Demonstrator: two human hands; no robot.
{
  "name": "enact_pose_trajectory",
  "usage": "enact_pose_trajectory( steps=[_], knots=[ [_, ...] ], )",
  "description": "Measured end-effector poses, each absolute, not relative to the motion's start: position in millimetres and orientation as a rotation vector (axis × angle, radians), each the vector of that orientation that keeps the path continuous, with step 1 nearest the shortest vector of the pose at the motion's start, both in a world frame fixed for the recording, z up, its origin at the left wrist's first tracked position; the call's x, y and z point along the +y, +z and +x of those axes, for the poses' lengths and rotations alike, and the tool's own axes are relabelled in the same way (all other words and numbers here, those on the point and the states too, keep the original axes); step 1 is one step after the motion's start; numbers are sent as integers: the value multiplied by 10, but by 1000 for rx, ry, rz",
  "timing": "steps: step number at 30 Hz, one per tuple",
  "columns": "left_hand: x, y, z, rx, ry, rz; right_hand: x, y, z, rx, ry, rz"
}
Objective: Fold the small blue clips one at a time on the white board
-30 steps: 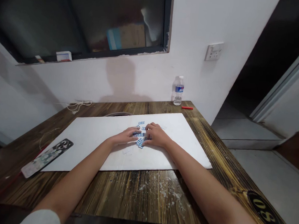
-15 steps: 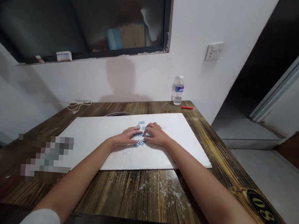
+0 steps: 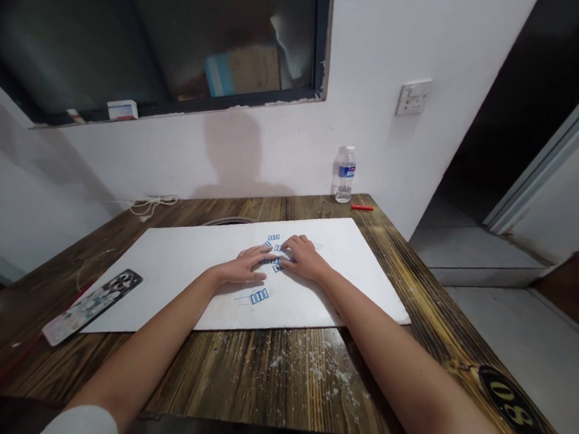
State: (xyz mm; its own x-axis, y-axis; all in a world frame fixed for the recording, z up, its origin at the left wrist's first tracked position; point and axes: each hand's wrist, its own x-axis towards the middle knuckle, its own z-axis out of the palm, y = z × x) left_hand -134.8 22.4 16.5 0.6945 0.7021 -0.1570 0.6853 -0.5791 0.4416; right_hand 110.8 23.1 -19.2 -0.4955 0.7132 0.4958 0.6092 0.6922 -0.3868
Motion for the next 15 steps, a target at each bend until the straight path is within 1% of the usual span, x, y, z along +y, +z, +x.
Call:
enact_pose_trajectory(
  steps=[6, 11, 15],
  knots=[
    [226, 194, -1386, 1006, 131, 2352, 180, -110, 1134, -2413, 237, -780],
    [237, 146, -1370, 1028, 272, 2310, 186, -118, 1127, -2427, 228, -752],
    [234, 129, -1338, 1074, 190, 2382, 185, -124, 1124, -2442, 211, -761]
  ],
)
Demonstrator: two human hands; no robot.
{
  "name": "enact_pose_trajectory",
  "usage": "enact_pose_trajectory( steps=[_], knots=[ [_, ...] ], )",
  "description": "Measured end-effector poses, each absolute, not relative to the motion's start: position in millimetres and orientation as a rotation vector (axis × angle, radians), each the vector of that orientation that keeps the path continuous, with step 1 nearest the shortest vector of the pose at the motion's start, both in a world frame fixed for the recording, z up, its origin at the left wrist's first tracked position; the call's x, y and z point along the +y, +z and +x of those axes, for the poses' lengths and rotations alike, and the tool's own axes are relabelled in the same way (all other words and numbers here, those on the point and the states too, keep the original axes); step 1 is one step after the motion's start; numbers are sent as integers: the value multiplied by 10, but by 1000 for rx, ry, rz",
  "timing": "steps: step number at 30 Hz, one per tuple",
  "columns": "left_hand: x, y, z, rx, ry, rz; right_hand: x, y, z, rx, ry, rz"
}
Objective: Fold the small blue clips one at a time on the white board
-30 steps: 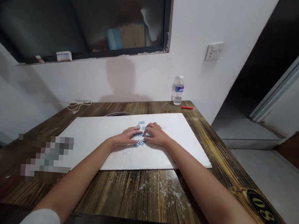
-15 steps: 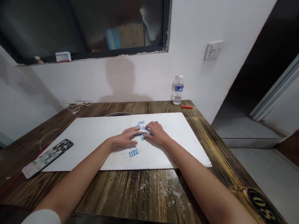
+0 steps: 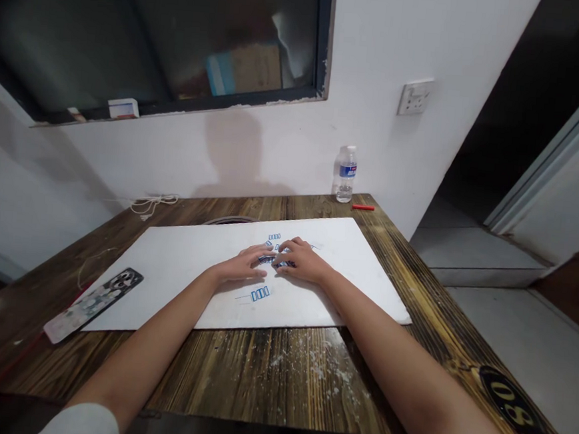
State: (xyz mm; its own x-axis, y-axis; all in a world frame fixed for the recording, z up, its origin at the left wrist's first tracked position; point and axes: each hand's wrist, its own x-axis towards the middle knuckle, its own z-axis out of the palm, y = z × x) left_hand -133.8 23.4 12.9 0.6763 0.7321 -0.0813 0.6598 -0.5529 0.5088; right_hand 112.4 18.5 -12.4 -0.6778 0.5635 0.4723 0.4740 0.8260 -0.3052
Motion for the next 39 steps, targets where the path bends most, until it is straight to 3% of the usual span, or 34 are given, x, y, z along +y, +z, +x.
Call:
enact_pose_trajectory(
  steps=[5, 21, 30, 33, 39],
  knots=[
    [202, 160, -1313, 1062, 75, 2454, 178, -114, 1122, -2473, 216, -728],
    [221, 88, -1307, 1112, 290, 2385, 32, -75, 879, -2580, 327, -488],
    [226, 92, -1326, 1110, 280, 2404, 50, -15, 889, -2450, 967, -279],
    [226, 91, -1328, 1103, 286, 2404, 62, -53, 911, -2288, 1113, -385],
    [221, 99, -1327, 1097, 285, 2399, 174, -130, 1039, -2146, 825, -670]
  ],
)
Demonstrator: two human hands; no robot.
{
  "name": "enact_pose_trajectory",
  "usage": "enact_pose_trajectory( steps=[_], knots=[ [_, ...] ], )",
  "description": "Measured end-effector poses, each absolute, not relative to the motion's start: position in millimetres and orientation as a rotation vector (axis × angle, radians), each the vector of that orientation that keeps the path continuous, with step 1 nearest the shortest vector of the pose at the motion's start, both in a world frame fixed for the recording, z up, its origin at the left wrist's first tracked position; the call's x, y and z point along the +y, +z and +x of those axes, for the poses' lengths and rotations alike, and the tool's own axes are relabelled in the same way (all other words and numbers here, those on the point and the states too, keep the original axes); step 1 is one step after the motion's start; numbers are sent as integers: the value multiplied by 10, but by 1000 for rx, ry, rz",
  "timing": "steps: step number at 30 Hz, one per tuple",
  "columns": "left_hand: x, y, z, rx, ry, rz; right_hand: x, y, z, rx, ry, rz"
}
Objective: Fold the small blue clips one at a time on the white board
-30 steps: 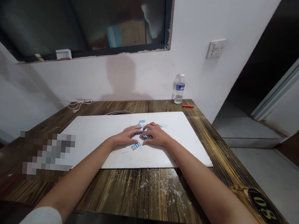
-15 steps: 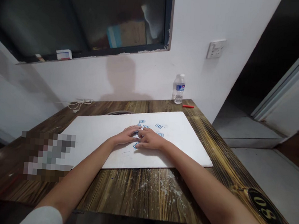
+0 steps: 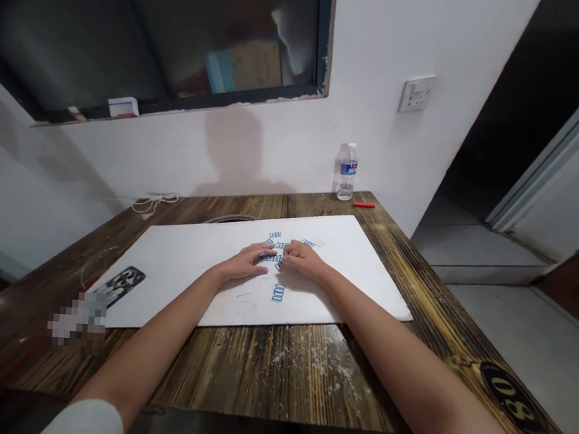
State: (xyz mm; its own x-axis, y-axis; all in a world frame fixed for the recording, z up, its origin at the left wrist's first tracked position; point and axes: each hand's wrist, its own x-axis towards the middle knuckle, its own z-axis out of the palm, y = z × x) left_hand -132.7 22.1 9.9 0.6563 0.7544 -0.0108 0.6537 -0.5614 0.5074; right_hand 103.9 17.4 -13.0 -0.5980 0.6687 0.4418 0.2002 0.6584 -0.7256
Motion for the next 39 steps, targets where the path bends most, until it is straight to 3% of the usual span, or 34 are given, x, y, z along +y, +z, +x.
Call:
enact_pose_trajectory(
  steps=[10, 21, 33, 39],
  knots=[
    [227, 113, -1321, 1101, 253, 2405, 180, -94, 1048, -2457, 539, -545],
    [238, 154, -1363, 1037, 69, 2424, 174, -114, 1053, -2311, 698, -537],
    [206, 165, -1352, 1016, 75, 2477, 130, -69, 1034, -2424, 558, -586],
    [235, 74, -1331, 1093, 411, 2330, 161, -123, 1051, -2297, 378, -855]
  ],
)
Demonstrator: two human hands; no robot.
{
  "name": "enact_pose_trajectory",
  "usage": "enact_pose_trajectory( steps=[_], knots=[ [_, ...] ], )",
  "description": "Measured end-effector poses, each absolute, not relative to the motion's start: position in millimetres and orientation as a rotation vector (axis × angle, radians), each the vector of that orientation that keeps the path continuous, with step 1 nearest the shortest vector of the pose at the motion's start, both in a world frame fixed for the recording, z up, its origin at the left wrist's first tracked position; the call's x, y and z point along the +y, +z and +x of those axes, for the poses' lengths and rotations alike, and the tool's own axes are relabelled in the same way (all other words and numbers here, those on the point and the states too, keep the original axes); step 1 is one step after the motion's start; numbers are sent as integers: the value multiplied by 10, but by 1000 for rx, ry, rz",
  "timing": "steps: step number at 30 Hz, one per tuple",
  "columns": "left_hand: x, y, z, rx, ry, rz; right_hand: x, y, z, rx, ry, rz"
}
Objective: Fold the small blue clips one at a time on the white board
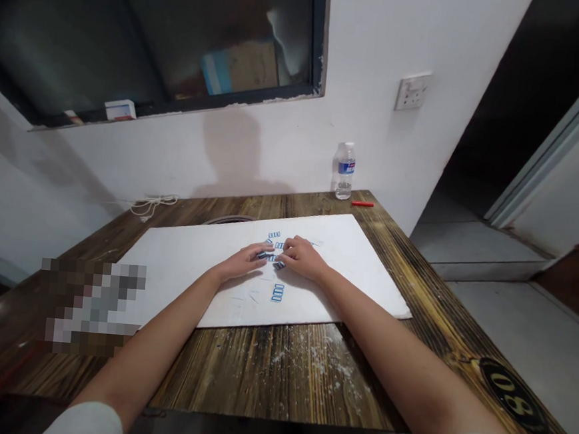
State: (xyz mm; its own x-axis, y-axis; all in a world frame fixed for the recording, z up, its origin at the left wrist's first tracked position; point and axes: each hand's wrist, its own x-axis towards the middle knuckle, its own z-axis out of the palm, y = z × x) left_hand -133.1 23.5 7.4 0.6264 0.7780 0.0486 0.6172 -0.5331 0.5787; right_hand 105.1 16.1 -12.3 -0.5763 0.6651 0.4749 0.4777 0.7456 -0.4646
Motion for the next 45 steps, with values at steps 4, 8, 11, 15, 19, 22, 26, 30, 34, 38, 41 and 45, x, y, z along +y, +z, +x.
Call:
enact_pose_trajectory(
  steps=[4, 8, 11, 15, 19, 22, 26, 30, 34, 38, 41, 45],
  knots=[
    [256, -13, -1289, 1170, 639, 2282, 128, -142, 1025, -2342, 178, -976],
    [254, -16, -1262, 1223, 697, 2332, 110, -144, 1002, -2341, 146, -1052],
    [265, -8, -1276, 1314, 773, 2287, 111, -139, 999, -2334, 161, -1082],
    [298, -15, -1315, 1437, 807, 2287, 103, -130, 1001, -2324, 149, -1103],
    [302, -12, -1333, 1566, 732, 2366, 93, -119, 1003, -2307, 143, -1150],
    [294, -13, -1344, 1665, 691, 2380, 93, -107, 1002, -2309, 151, -1160],
    [283, -11, -1380, 1782, 683, 2367, 100, -98, 1000, -2316, 156, -1148],
    [242, 50, -1392, 1931, 695, 2342, 107, -103, 1008, -2317, 165, -1131],
    [191, 127, -1357, 2050, 678, 2300, 106, -103, 1014, -2314, 171, -1132],
    [205, 104, -1348, 2026, 715, 2322, 103, -99, 1005, -2316, 165, -1127],
    [258, 44, -1379, 1946, 702, 2353, 108, -104, 999, -2312, 158, -1122],
    [316, 6, -1412, 1915, 628, 2339, 116, -118, 1002, -2317, 155, -1111]
  ],
)
